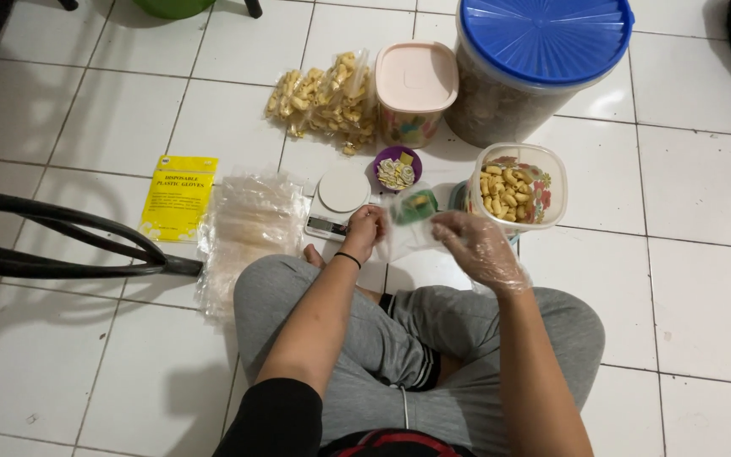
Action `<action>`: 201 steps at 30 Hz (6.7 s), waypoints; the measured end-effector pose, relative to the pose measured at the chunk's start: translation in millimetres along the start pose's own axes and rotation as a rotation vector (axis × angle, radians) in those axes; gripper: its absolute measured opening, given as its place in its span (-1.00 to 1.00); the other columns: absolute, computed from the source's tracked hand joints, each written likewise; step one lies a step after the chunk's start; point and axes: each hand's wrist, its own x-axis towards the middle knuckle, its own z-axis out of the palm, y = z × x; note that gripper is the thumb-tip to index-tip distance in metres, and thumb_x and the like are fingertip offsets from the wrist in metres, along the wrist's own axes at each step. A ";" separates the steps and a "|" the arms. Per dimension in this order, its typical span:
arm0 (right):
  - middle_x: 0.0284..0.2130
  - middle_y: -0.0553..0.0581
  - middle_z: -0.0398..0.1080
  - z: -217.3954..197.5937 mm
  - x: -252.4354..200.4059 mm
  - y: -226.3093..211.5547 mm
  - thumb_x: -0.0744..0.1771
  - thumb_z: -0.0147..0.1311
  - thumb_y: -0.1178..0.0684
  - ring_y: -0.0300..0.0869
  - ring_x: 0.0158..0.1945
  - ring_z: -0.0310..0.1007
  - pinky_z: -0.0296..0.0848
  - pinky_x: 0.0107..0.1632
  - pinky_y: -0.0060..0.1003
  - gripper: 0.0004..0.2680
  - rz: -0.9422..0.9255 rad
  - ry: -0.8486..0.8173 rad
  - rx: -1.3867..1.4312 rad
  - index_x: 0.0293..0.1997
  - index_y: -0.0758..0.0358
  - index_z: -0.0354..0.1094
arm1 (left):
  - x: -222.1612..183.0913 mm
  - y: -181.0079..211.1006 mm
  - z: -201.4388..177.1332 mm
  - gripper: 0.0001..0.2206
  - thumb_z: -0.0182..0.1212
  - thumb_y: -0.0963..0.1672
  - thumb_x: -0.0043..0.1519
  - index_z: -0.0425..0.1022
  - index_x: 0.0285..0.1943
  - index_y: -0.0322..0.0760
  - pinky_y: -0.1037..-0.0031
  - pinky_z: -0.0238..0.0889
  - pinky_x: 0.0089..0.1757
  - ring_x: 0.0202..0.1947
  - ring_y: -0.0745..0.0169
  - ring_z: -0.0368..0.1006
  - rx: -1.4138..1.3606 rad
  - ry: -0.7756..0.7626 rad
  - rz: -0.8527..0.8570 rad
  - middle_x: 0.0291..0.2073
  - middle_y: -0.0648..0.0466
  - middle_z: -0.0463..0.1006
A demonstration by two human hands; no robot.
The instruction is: Packaging macaroni into small plastic bags and weighing them on a digital scale.
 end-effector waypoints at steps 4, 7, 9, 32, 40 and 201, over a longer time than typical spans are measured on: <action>-0.26 0.32 0.56 -0.4 5.0 8.0 0.36 0.22 -0.01 0.11 -0.10 0.59 0.56 0.02 0.00 -0.78 0.045 0.215 0.019 0.06 0.23 0.50 | -5.2 5.4 1.8 -0.86 0.00 -0.15 0.33 0.50 -0.17 -0.06 0.71 0.25 -0.56 -0.64 0.41 0.37 -0.019 0.016 -0.002 -0.59 0.13 0.45; -0.20 0.34 0.54 3.2 5.8 3.7 0.32 0.29 -0.16 0.14 -0.02 0.57 0.56 0.03 0.03 -0.61 0.162 0.245 0.012 0.17 0.26 0.40 | 1.4 -0.1 1.4 -0.85 -0.01 -0.14 0.34 0.51 -0.14 -0.08 0.73 0.23 -0.55 -0.62 0.43 0.36 -0.005 0.014 0.012 -0.57 0.15 0.42; -0.12 0.50 0.49 10.1 10.1 4.8 0.25 0.40 -0.15 0.25 0.02 0.54 0.54 0.06 0.15 -0.45 0.157 0.177 0.024 0.27 0.40 0.27 | 4.3 -3.7 1.6 -0.82 -0.07 -0.14 0.36 0.51 -0.12 -0.15 0.66 0.29 -0.57 -0.60 0.34 0.41 -0.010 -0.008 0.022 -0.56 0.08 0.48; -0.24 0.33 0.48 29.8 30.0 14.3 0.24 0.29 0.03 0.31 -0.07 0.51 0.46 -0.03 0.24 -0.68 0.163 0.368 -0.320 0.08 0.13 0.42 | 12.6 -14.1 6.4 -0.81 -0.01 -0.16 0.33 0.53 -0.21 -0.30 0.39 0.46 -0.52 -0.62 0.13 0.48 -0.045 -0.113 -0.088 -0.55 -0.05 0.47; -0.43 0.03 0.49 41.3 48.7 51.5 0.29 0.20 -0.14 0.02 -0.21 0.58 0.56 -0.17 -0.05 -0.92 -0.030 0.285 -0.675 -0.27 -0.13 0.53 | 7.6 -16.4 5.5 -0.84 0.12 -0.12 0.27 0.60 -0.20 -0.24 0.34 0.44 -0.52 -0.61 0.07 0.50 0.062 -0.158 -0.186 -0.55 -0.06 0.54; -0.18 0.38 0.54 -12.5 92.3 -82.9 0.20 0.36 0.05 0.30 -0.01 0.53 0.50 0.02 0.25 -0.56 0.046 -0.102 -0.404 0.19 0.25 0.42 | -83.1 107.1 17.4 -0.80 -0.03 -0.07 0.26 0.37 -0.41 -0.16 0.73 -0.16 -0.76 -0.86 0.50 0.12 -0.571 -0.530 -0.397 -0.74 0.17 0.28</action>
